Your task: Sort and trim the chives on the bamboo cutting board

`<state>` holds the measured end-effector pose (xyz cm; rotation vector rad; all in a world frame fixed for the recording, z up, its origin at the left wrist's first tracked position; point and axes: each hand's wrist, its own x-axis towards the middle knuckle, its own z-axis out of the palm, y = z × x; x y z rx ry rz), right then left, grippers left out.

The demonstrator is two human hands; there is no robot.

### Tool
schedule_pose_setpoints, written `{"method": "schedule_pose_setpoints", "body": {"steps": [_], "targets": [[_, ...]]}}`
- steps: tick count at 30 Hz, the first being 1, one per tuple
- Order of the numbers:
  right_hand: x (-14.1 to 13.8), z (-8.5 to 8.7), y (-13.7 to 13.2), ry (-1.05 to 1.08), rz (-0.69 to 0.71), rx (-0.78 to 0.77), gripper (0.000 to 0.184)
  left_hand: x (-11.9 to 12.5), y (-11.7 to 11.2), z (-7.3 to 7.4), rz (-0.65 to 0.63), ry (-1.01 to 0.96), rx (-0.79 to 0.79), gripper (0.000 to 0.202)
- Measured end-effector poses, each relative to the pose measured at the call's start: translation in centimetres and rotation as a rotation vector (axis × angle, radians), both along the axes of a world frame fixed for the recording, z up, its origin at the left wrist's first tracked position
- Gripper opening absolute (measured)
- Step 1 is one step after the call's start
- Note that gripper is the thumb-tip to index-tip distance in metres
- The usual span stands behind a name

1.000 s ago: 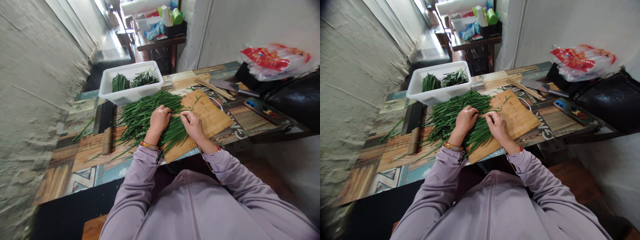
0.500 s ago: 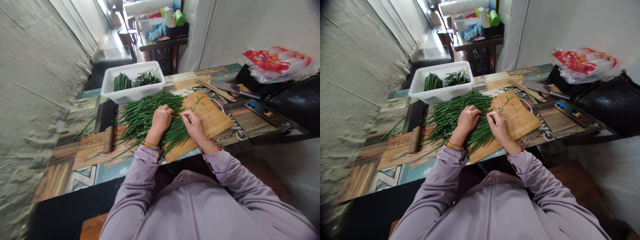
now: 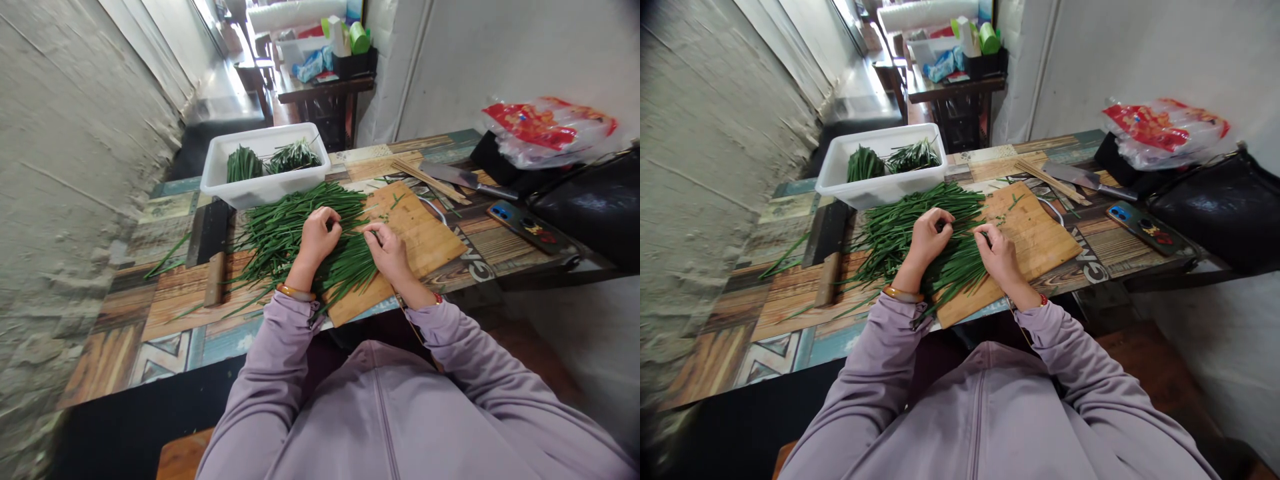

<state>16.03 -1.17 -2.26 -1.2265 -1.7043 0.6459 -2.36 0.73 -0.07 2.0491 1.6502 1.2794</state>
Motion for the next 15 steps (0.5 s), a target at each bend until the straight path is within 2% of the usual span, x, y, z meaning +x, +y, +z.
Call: {"method": "schedule_pose_setpoints", "body": {"steps": [5, 7, 11, 15], "targets": [[0.03, -0.11, -0.01, 0.005, -0.001, -0.014, 0.029, 0.31, -0.23, -0.09, -0.111, -0.128, -0.086, 0.026], [0.05, -0.14, 0.01, 0.006, 0.004, -0.018, 0.029, 0.37, -0.29, -0.05, -0.115, -0.11, -0.076, 0.026], [0.08, -0.19, 0.06, 0.017, 0.014, -0.011, 0.028, 0.37, -0.4, 0.23, -0.1, -0.06, -0.043, 0.012], [0.06, -0.13, 0.03, 0.02, 0.017, -0.02, 0.028, 0.28, -0.53, 0.55, -0.105, -0.095, -0.036, 0.015]]}}
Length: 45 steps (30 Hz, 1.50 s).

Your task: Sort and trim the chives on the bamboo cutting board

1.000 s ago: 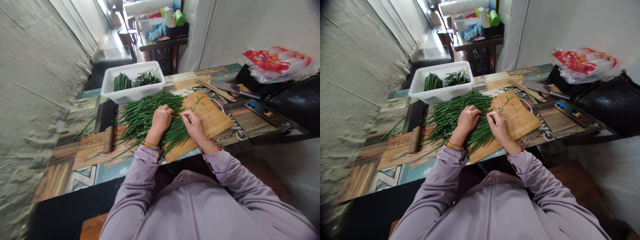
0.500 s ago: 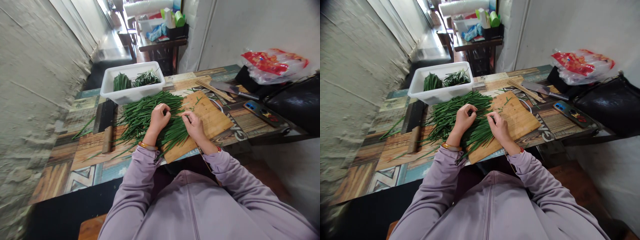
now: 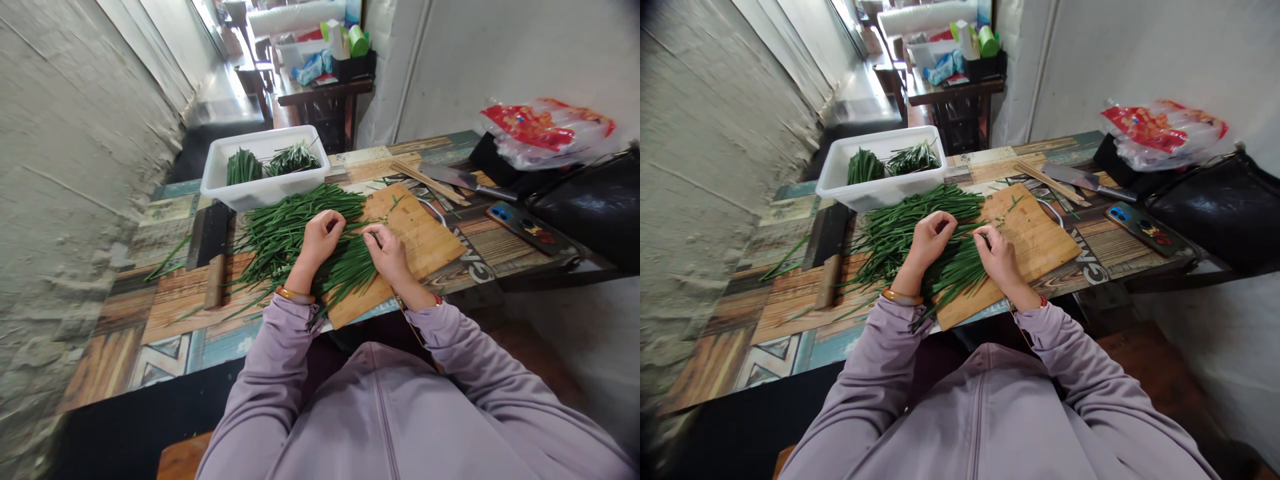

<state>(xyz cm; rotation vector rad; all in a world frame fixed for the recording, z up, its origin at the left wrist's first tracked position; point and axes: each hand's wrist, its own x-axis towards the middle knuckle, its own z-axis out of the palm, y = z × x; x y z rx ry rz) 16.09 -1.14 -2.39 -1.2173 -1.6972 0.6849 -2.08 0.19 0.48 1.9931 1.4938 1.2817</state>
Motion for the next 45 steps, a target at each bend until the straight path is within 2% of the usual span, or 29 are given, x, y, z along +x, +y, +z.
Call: {"method": "schedule_pose_setpoints", "body": {"steps": [4, 7, 11, 14, 19, 21, 24, 29, 32, 40, 45], "targets": [[-0.02, 0.19, -0.07, -0.01, -0.005, 0.002, 0.028, -0.09, -0.03, 0.02, -0.001, -0.01, -0.014, 0.004], [-0.01, 0.33, -0.11, -0.018, -0.005, 0.0, 0.028, -0.12, 0.0, -0.13, -0.027, 0.028, -0.047, 0.011], [-0.01, 0.35, -0.1, -0.014, -0.005, 0.0, 0.028, -0.1, 0.0, -0.3, -0.081, 0.093, -0.068, 0.002], [-0.03, 0.3, -0.1, -0.013, -0.01, 0.005, 0.028, -0.08, -0.01, -0.34, -0.105, 0.108, -0.062, 0.006], [-0.06, 0.4, -0.19, -0.013, -0.021, 0.008, 0.029, -0.04, -0.03, -0.3, -0.013, 0.078, -0.1, 0.01], [-0.07, 0.49, -0.25, -0.015, -0.013, 0.002, 0.03, -0.02, -0.04, -0.24, -0.026, 0.053, -0.103, 0.008], [-0.08, 0.53, -0.31, -0.011, -0.014, -0.001, 0.03, -0.05, -0.07, -0.1, -0.058, 0.013, -0.071, 0.013], [-0.06, 0.21, -0.2, -0.007, -0.02, 0.01, 0.029, -0.22, -0.13, 0.27, -0.019, 0.066, 0.051, 0.016], [-0.01, 0.03, -0.09, 0.001, -0.004, 0.011, 0.029, -0.16, -0.15, 0.32, -0.031, 0.025, 0.078, 0.017], [-0.05, 0.43, -0.11, -0.013, -0.006, -0.013, 0.029, 0.29, -0.22, -0.08, -0.13, -0.174, -0.156, 0.017], [-0.07, 0.55, -0.11, -0.01, -0.005, -0.011, 0.029, 0.23, -0.07, -0.06, -0.077, -0.267, -0.219, 0.024]]}}
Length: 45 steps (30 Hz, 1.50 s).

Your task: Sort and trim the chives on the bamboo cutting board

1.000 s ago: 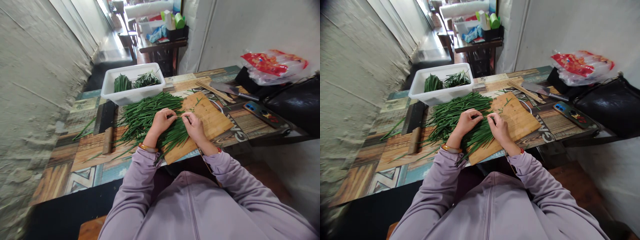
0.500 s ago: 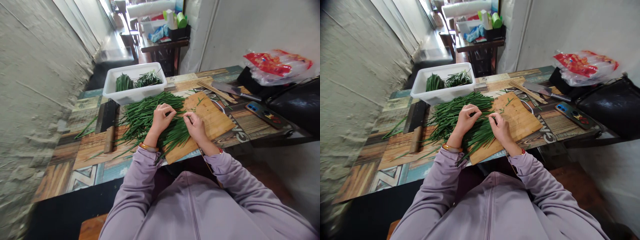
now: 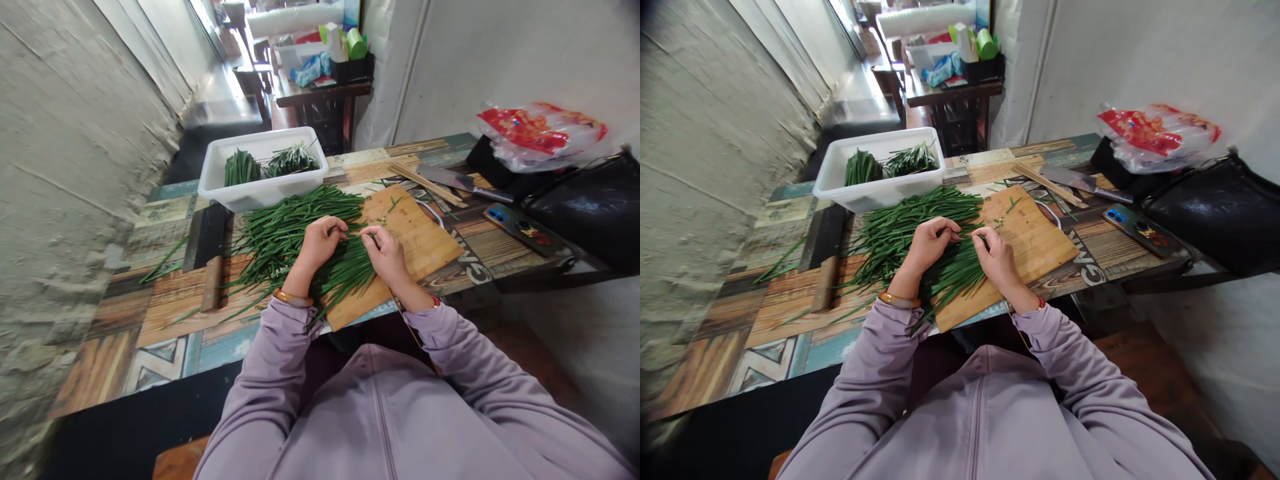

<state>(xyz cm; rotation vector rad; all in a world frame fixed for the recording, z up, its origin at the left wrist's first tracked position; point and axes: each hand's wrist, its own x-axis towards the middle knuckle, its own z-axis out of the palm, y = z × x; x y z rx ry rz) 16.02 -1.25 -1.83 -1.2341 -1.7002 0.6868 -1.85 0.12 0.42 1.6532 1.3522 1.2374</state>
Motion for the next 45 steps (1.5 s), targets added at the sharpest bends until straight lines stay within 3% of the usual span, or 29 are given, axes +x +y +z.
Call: {"method": "schedule_pose_setpoints", "body": {"steps": [4, 8, 13, 22, 26, 31, 35, 45], "targets": [[0.0, 0.1, -0.1, -0.005, -0.001, -0.008, 0.03, -0.1, -0.1, 0.4, 0.044, -0.191, -0.101, 0.028], [0.0, 0.2, -0.1, -0.003, -0.004, -0.013, 0.03, 0.0, -0.6, 1.2, -0.02, -0.254, -0.136, 0.027], [0.0, 0.0, 0.0, 0.004, -0.007, -0.019, 0.032, 0.1, -1.0, 1.4, -0.078, -0.181, -0.132, 0.015], [0.1, 0.1, -0.2, 0.0, 0.013, 0.013, 0.03, 0.2, -0.1, -0.3, -0.072, 0.01, 0.04, 0.007], [0.1, 0.0, -0.1, 0.007, 0.014, 0.009, 0.029, 0.1, 0.0, -0.2, -0.046, 0.13, 0.094, 0.007], [0.1, -0.5, 0.1, 0.038, -0.002, -0.017, 0.03, -0.2, -0.2, 0.1, -0.108, 0.212, 0.12, 0.009], [0.0, -0.7, 0.2, 0.066, 0.011, -0.028, 0.031, -0.4, -0.3, 0.2, -0.135, 0.233, 0.103, 0.012], [0.1, -0.7, 0.3, 0.057, -0.008, -0.022, 0.032, 0.0, -0.2, 0.0, -0.025, 0.135, 0.071, 0.015]]}}
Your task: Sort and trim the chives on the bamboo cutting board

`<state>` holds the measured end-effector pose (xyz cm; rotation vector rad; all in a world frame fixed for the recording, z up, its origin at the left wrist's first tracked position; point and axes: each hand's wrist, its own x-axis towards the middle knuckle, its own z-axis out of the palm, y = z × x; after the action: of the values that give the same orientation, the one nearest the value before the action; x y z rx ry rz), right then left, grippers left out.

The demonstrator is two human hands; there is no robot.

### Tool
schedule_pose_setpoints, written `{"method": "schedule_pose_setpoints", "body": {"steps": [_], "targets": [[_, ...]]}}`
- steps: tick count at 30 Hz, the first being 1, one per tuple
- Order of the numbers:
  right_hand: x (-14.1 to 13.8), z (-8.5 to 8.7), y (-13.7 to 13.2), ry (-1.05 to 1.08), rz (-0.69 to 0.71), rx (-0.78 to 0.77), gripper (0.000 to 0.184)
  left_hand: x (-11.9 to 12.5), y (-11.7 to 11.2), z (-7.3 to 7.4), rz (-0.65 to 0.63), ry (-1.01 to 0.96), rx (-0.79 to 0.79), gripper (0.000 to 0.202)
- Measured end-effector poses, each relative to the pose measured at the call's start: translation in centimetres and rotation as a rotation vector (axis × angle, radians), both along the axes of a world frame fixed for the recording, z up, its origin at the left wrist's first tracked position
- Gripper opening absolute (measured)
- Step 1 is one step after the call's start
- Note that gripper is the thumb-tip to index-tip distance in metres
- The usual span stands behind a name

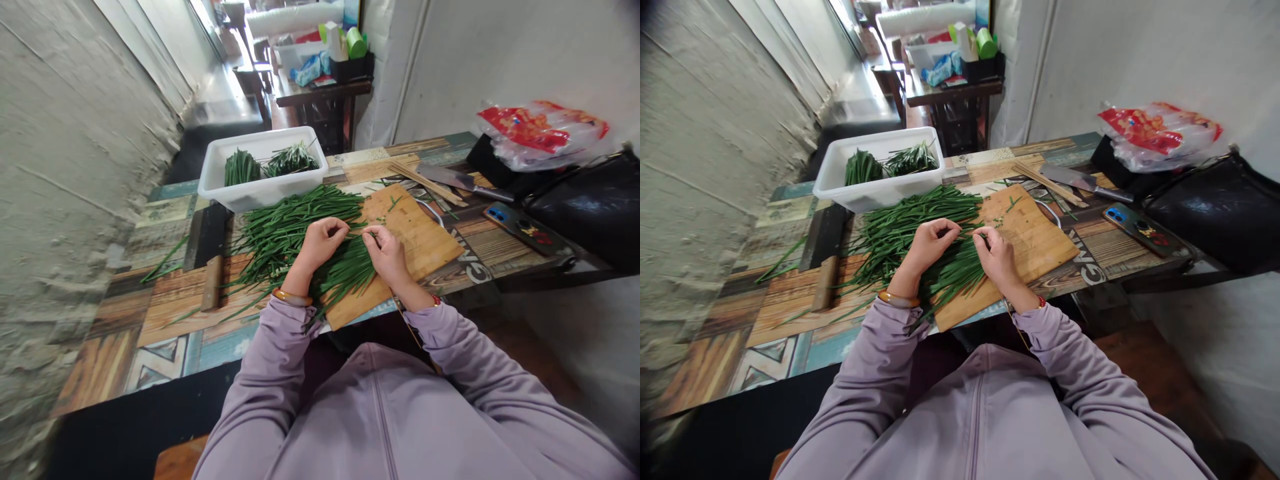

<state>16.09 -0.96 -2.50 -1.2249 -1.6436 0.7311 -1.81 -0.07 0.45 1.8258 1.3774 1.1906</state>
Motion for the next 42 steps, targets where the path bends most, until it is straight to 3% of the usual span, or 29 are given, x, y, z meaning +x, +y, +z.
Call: {"method": "schedule_pose_setpoints", "body": {"steps": [11, 42], "targets": [[0.07, 0.01, -0.09, -0.003, 0.0, 0.008, 0.031, 0.44, -0.09, -0.05, -0.025, -0.025, -0.027, 0.016], [0.07, -0.14, 0.04, 0.001, -0.003, 0.004, 0.033, 0.33, 0.03, -0.43, -0.078, 0.107, 0.138, 0.014]]}}
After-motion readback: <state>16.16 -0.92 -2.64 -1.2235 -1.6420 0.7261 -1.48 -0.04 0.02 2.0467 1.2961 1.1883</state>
